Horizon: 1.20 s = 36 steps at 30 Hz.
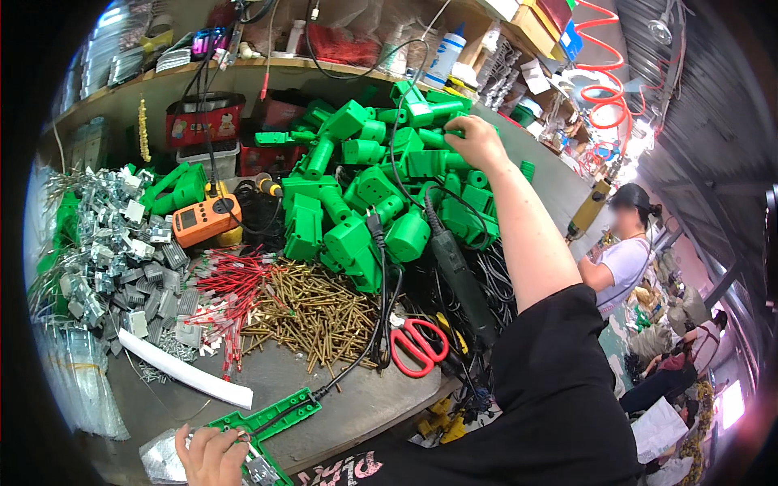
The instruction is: Soldering wires to internal components and assembling the plastic casing of a handheld electronic tool using a power screwdriver.
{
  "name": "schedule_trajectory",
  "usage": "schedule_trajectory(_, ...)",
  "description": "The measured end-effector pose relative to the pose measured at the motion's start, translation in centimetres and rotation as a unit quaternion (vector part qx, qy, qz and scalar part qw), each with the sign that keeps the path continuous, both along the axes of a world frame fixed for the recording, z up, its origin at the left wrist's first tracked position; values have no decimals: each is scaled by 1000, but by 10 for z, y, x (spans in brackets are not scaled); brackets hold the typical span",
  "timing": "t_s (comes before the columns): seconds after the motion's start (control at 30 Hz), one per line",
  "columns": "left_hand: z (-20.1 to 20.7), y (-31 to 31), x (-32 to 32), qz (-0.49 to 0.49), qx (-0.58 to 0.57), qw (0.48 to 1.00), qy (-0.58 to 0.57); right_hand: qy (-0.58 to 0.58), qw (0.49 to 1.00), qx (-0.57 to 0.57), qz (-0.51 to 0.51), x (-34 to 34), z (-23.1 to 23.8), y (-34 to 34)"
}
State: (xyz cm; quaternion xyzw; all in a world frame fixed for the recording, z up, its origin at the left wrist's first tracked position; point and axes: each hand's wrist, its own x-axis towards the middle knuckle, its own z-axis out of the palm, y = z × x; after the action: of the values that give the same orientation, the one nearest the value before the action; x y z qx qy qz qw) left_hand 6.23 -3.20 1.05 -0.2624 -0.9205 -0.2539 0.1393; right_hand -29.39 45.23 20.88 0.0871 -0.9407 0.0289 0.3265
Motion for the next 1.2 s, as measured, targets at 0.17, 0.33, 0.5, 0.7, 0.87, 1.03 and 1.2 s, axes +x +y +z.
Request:
schedule_trajectory(0.17,1,0,1,14,-9,1000,-12,41,985,22,164,-18,-9,-77)
schedule_trajectory(0.33,-4,-4,-1,5,-31,1000,0,107,980,46,159,-12,18,-72)
schedule_trajectory(0.5,-6,-4,-2,4,-38,999,2,-30,998,-32,38,17,31,7)
schedule_trajectory(0.7,-7,-6,-2,-4,-40,999,9,-126,990,56,-35,89,1,51)
schedule_trajectory(0.87,-4,-5,-2,-14,-32,999,-2,-108,989,-83,-58,115,-13,126)
schedule_trajectory(1.03,-5,-3,-1,-16,-28,999,6,-67,981,-157,-91,134,-21,178)
schedule_trajectory(1.2,-6,-2,0,-5,-19,1000,10,-99,981,-32,-162,134,-51,152)
